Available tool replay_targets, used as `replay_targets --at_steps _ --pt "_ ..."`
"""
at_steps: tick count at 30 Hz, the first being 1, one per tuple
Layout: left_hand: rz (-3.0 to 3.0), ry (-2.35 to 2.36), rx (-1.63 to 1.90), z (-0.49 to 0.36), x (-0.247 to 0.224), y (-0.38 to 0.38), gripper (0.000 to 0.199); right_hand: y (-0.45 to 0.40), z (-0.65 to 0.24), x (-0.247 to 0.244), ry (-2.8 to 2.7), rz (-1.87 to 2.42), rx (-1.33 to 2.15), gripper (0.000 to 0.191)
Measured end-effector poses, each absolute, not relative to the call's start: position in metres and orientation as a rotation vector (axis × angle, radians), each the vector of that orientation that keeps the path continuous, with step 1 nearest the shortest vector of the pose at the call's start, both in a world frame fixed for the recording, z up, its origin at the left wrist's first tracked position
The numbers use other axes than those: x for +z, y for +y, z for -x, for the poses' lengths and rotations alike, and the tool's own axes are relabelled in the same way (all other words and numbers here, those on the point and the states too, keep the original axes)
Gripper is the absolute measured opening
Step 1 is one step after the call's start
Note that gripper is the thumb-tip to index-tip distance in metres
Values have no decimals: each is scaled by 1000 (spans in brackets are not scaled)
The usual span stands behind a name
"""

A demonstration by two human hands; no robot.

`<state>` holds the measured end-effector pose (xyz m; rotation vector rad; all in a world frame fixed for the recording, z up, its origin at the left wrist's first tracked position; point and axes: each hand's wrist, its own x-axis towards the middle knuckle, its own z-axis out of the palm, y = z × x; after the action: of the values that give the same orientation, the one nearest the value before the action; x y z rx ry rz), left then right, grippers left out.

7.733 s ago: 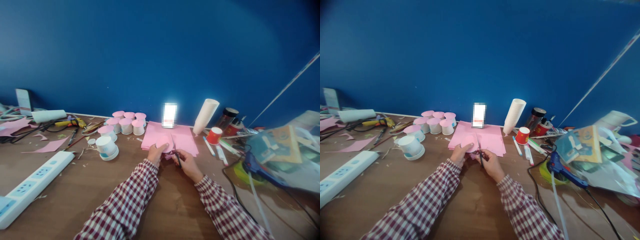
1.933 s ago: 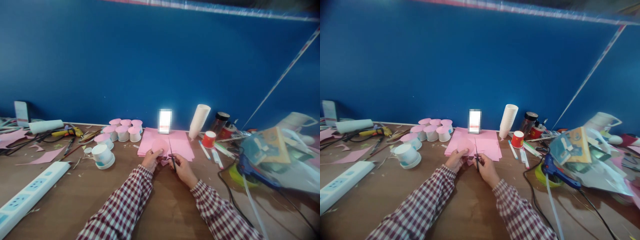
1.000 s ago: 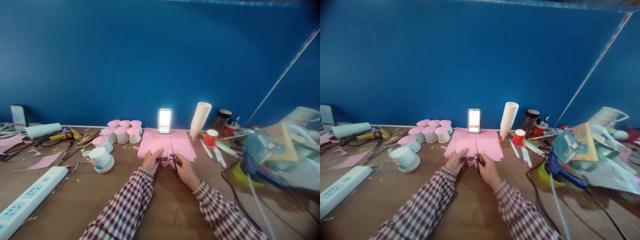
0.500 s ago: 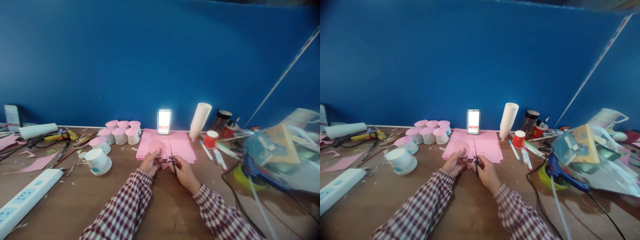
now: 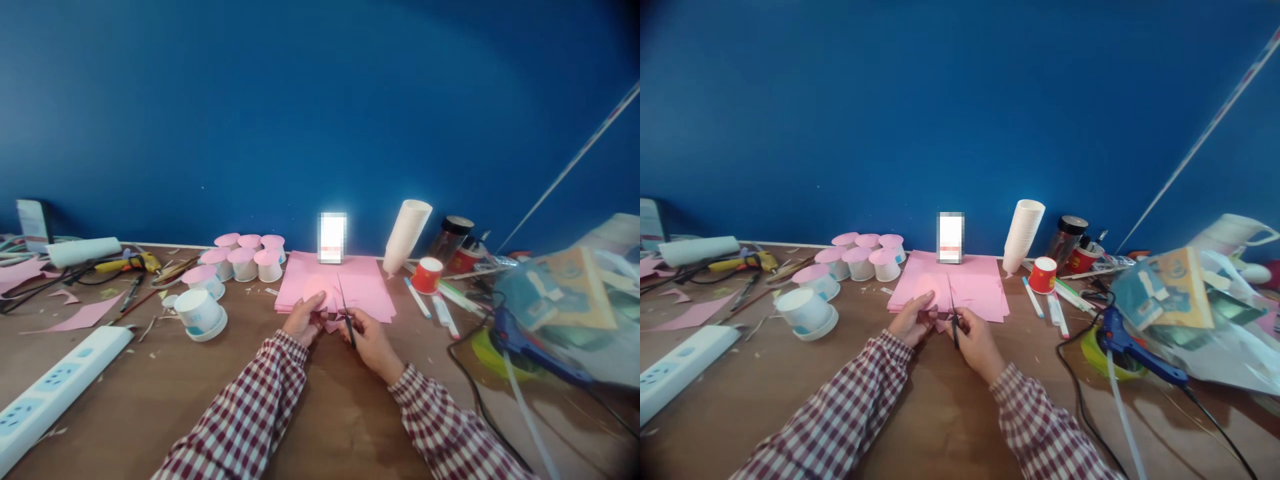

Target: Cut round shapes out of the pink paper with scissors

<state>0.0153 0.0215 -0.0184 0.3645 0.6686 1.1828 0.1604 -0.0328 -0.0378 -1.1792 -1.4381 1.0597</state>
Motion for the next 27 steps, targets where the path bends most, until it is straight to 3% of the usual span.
replay_targets --at_steps 15,27 --pt "-375 829 1326 -28 -16 13 24 -36 -160 -35 -1497 1182 1007 36" --pt "-506 907 1324 -35 -19 9 29 -36 -160 -33 -1421 1126 1155 38"
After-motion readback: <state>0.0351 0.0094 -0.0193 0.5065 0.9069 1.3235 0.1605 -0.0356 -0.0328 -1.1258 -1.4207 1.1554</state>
